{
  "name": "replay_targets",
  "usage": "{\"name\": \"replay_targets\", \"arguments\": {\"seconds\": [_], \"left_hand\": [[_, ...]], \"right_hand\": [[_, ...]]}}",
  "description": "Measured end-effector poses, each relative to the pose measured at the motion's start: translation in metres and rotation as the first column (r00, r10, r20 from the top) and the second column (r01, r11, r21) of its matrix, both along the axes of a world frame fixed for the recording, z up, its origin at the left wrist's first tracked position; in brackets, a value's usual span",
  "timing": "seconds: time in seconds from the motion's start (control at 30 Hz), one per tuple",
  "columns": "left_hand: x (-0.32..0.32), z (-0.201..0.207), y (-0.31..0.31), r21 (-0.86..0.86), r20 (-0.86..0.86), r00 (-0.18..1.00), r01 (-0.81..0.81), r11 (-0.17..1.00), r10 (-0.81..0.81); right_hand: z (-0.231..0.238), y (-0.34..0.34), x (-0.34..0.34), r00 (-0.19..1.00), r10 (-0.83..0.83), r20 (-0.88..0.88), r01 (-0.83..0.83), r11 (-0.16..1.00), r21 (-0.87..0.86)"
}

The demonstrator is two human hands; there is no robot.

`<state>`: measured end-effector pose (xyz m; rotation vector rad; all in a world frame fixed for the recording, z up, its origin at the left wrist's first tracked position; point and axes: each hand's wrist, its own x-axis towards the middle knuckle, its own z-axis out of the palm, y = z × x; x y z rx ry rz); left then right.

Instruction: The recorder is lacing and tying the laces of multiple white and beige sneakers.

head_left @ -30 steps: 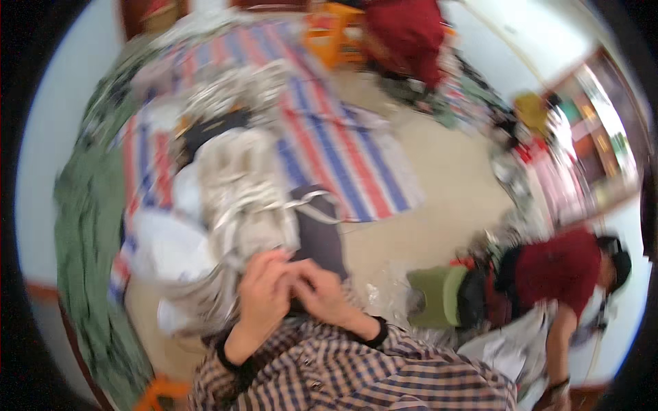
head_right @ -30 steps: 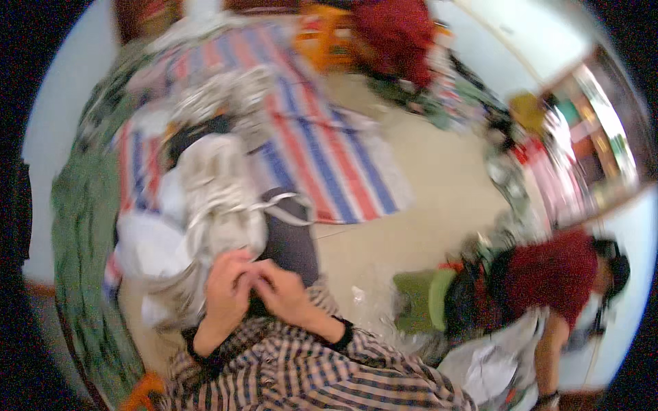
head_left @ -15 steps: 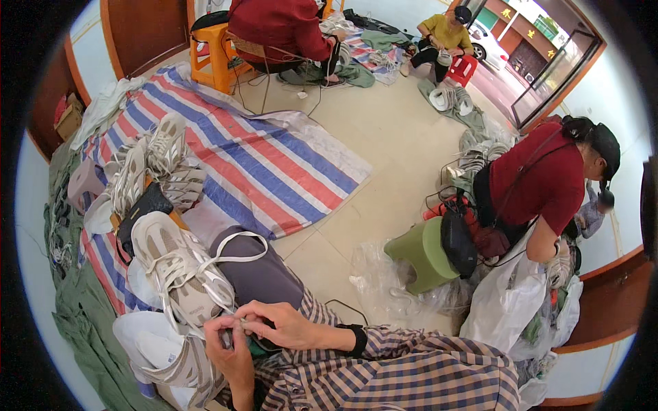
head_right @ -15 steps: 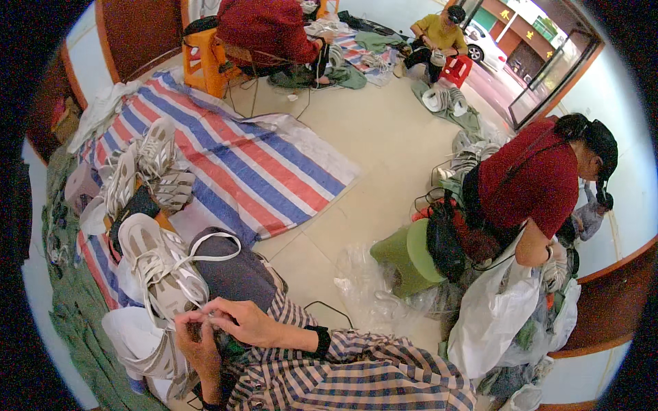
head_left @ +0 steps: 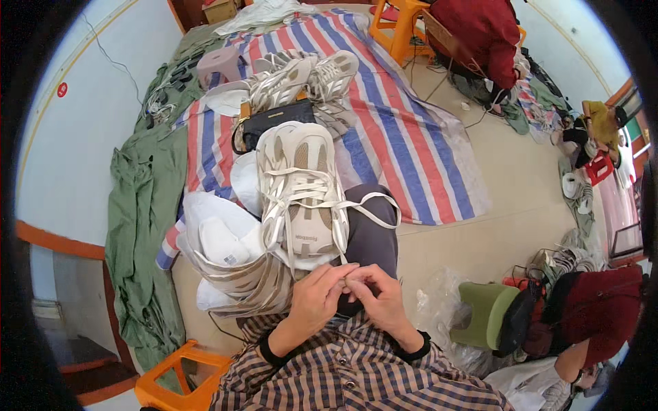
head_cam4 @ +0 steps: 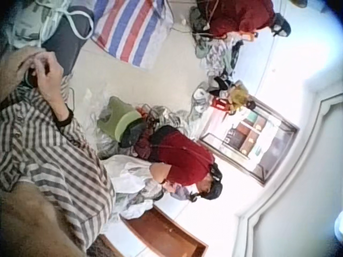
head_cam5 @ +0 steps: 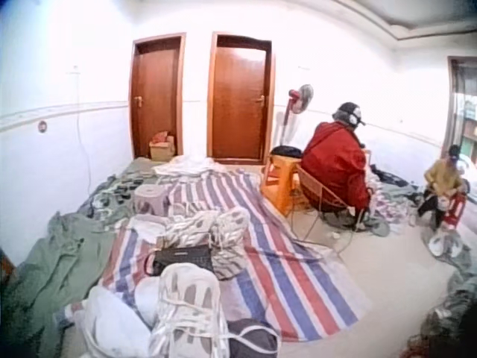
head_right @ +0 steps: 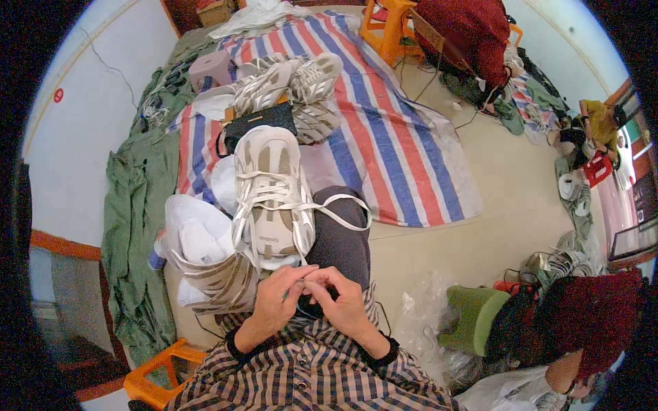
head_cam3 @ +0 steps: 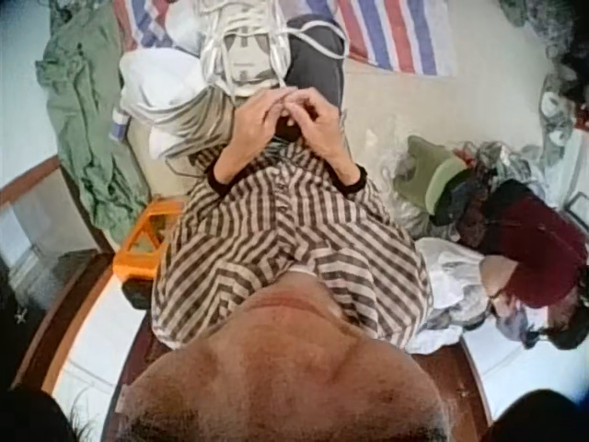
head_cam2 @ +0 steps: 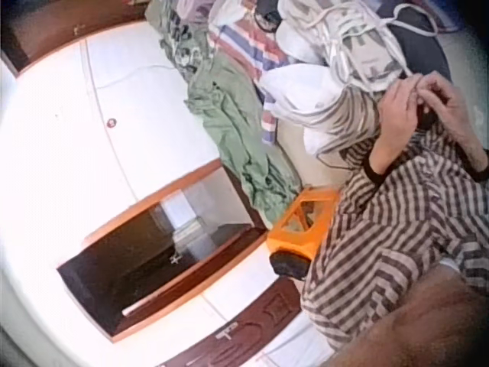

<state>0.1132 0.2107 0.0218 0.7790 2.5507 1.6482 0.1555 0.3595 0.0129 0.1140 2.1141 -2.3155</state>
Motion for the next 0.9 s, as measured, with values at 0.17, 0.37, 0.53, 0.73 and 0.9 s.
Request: {"name": "replay_targets", "arguments": {"seconds": [0.17,0.37,0.53,0.73,0.9], "left_hand": [[0.003,-0.014,-0.01,-0.201,-0.165,0.986,-0.056,0.978,0.022],[-0.004,-0.008,-0.006,-0.157,0.006,0.997,-0.074,0.985,0.076],[0.0,-0.012,-0.008,-0.117,0.04,0.991,-0.124,0.985,0.13],[0.001,-0.017,-0.015,-0.159,0.051,0.98,-0.18,0.971,0.19],[0.0,-0.029,-0.02,-0.166,0.004,0.978,-0.206,0.964,0.209]], "right_hand": [[0.004,-0.01,-0.006,0.998,0.056,0.032,-0.057,0.998,0.004],[0.001,-0.007,-0.017,0.994,0.101,0.049,-0.095,0.988,-0.124],[0.004,-0.008,-0.011,0.991,0.131,0.013,-0.13,0.991,-0.033],[0.001,-0.012,-0.01,0.986,0.142,-0.082,-0.139,0.989,0.04],[0.0,-0.015,-0.011,0.991,0.094,-0.095,-0.09,0.995,0.05]]}}
